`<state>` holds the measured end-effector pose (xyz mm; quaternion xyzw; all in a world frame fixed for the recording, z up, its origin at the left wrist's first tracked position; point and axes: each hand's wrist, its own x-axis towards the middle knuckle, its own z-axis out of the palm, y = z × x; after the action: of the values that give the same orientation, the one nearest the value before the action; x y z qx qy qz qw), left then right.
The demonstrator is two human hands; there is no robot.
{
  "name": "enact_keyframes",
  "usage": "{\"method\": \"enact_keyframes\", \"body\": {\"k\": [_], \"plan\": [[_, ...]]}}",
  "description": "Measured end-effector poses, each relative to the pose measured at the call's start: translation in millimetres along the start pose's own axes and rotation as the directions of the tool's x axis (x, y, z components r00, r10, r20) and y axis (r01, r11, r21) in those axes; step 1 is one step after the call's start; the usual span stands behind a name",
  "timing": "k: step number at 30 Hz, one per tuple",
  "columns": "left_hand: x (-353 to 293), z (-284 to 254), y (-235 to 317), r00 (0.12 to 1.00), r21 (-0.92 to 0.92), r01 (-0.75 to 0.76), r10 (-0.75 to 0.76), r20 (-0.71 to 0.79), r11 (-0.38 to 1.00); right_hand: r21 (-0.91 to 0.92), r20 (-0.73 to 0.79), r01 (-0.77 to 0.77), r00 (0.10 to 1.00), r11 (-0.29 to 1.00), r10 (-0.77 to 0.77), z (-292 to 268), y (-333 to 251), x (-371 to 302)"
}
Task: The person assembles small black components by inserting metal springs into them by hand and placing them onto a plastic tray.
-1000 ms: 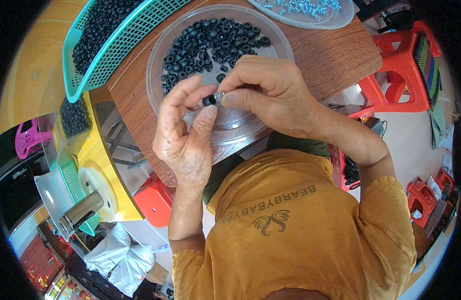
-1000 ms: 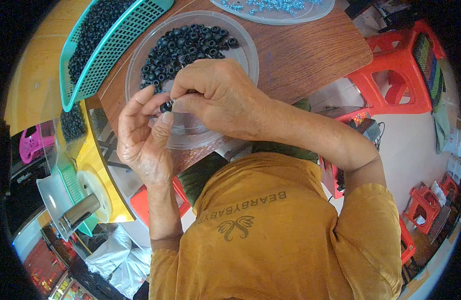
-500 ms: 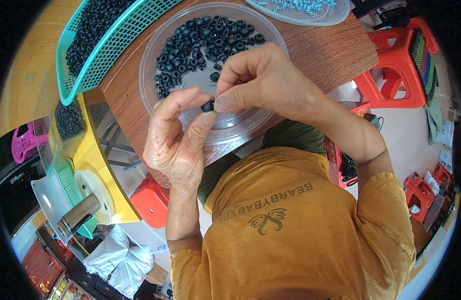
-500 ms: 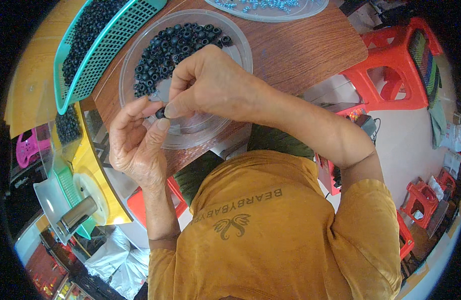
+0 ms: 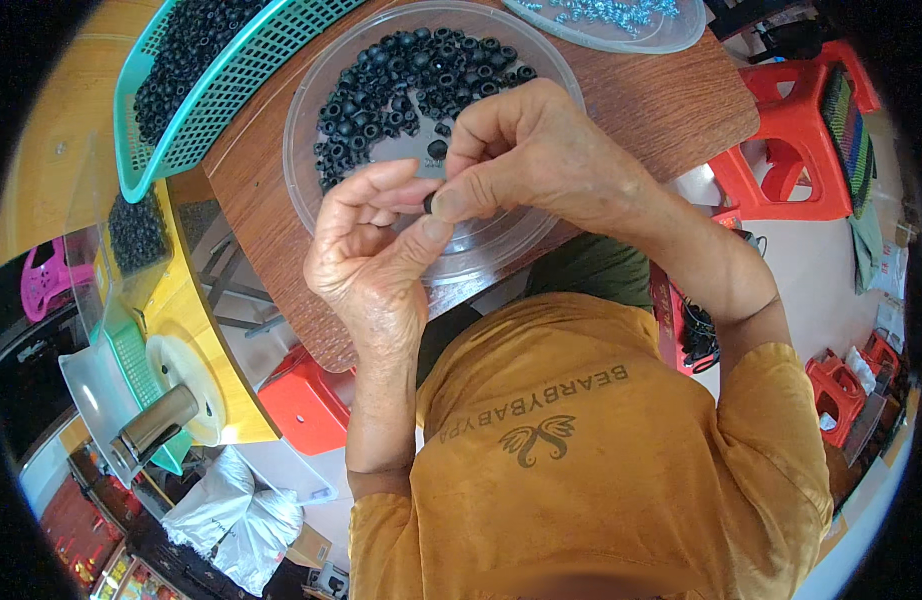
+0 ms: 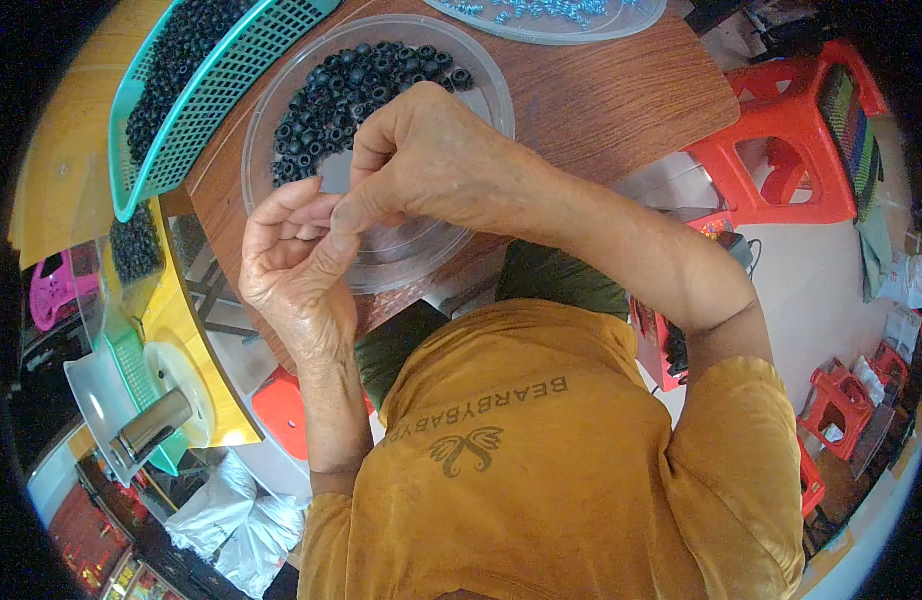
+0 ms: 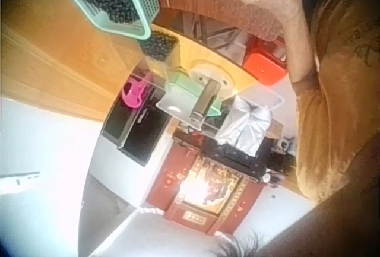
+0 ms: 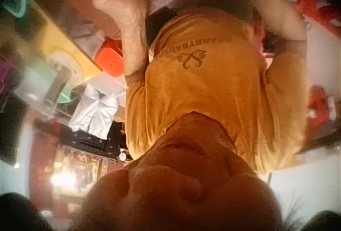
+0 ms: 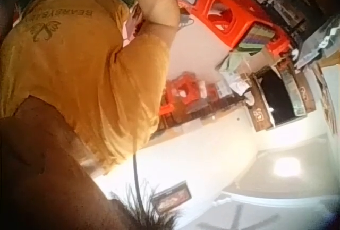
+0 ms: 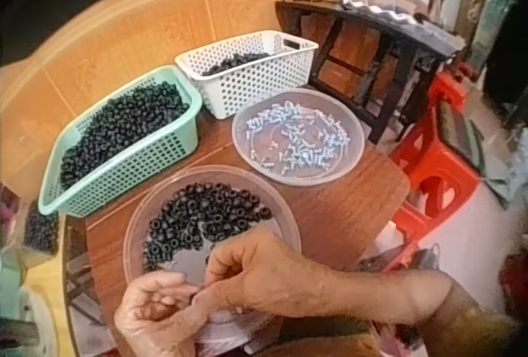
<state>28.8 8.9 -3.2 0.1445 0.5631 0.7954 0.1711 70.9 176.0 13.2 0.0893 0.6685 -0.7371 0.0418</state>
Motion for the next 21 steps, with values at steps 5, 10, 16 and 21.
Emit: {"method": "enact_keyframes", "body": {"k": [5, 10, 16, 21], "plan": [[5.0, 1.1, -3.8, 0.997, -0.218, 0.076, -0.078, -0.002, 0.973, 0.04, -0.026, 0.01, 1.0, 0.999, -0.009, 0.7, -5.0, -2.5], [7.2, 5.3, -3.6, 0.987, -0.329, 0.142, -0.16, -0.03, 0.934, 0.059, -0.141, 0.225, 0.966, 0.972, -0.215, 5.2, 5.8, -0.3], [20.6, -0.7, 6.0, 0.988, -0.194, 0.15, -0.142, 0.055, 0.969, -0.18, -0.053, 0.225, 0.97, 0.957, -0.238, -3.0, -6.0, 15.0], [35.6, -17.0, 11.2, 0.987, -0.309, 0.146, -0.12, 0.104, 0.94, -0.283, -0.1, 0.328, 0.925, 0.901, -0.367, -19.5, -16.5, 27.0]]}}
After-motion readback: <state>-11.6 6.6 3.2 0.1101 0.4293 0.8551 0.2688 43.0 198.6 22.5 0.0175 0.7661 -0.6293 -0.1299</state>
